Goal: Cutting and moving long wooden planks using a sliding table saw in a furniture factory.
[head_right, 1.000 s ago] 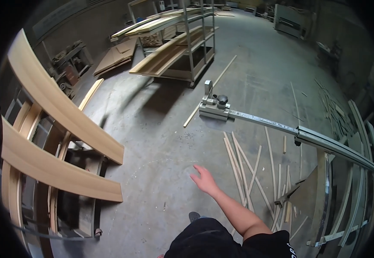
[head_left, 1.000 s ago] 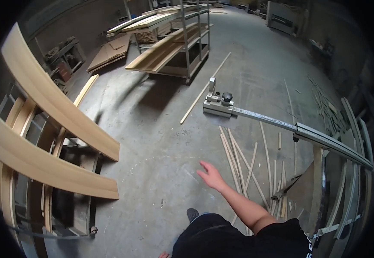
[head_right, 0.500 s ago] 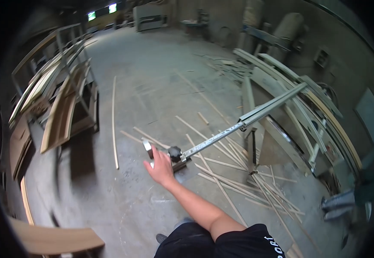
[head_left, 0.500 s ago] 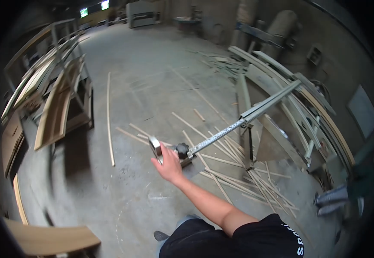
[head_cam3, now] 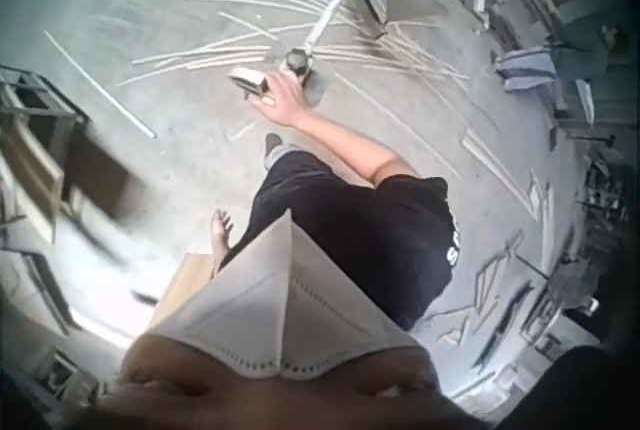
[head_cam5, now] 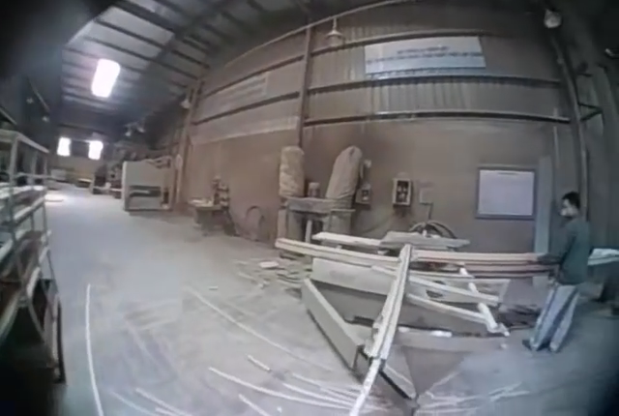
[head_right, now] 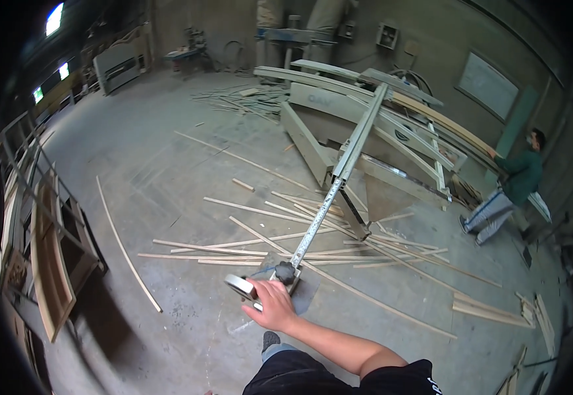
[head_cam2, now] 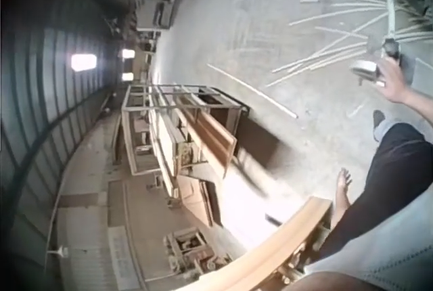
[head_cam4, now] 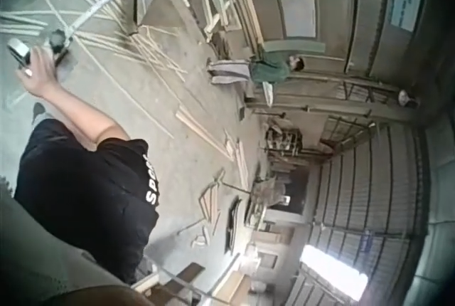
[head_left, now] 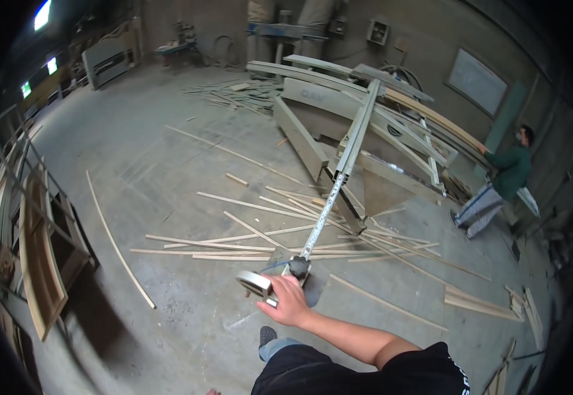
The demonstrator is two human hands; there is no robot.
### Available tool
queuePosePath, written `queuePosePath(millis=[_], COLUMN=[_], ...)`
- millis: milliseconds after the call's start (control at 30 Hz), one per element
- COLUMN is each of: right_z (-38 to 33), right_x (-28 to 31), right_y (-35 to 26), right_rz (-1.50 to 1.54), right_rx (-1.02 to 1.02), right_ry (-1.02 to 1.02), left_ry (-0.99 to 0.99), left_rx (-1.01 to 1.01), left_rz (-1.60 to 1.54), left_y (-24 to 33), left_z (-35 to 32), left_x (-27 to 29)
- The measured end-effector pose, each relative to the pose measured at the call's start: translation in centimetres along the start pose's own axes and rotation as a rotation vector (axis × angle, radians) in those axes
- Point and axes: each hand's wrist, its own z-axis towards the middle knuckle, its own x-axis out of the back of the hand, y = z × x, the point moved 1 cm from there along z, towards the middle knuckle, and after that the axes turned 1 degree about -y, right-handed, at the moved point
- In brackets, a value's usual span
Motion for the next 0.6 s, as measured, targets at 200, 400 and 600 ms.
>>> queuePosePath(millis=[200, 400, 600], right_z=[-3.4, -5.6, -7.4], right_x=[2.4, 3.8, 5.8], right_y=[-0.5, -1.8, -1.5], right_rz=[-0.029, 0.044, 0.282], right_rx=[-0.073, -0.122, -0.215], right_ry=[-0.046, -0.064, -0.085], left_ry=[-0.249, -0.213, -0.216], left_rx=[-0.120, -0.080, 0.048], left_rz=[0.489, 0.682, 0.745], left_y=[8.8, 12.7, 17.6], left_z=[3.2, 8.9, 10.6], left_x=[-5.6, -1.3, 0.7])
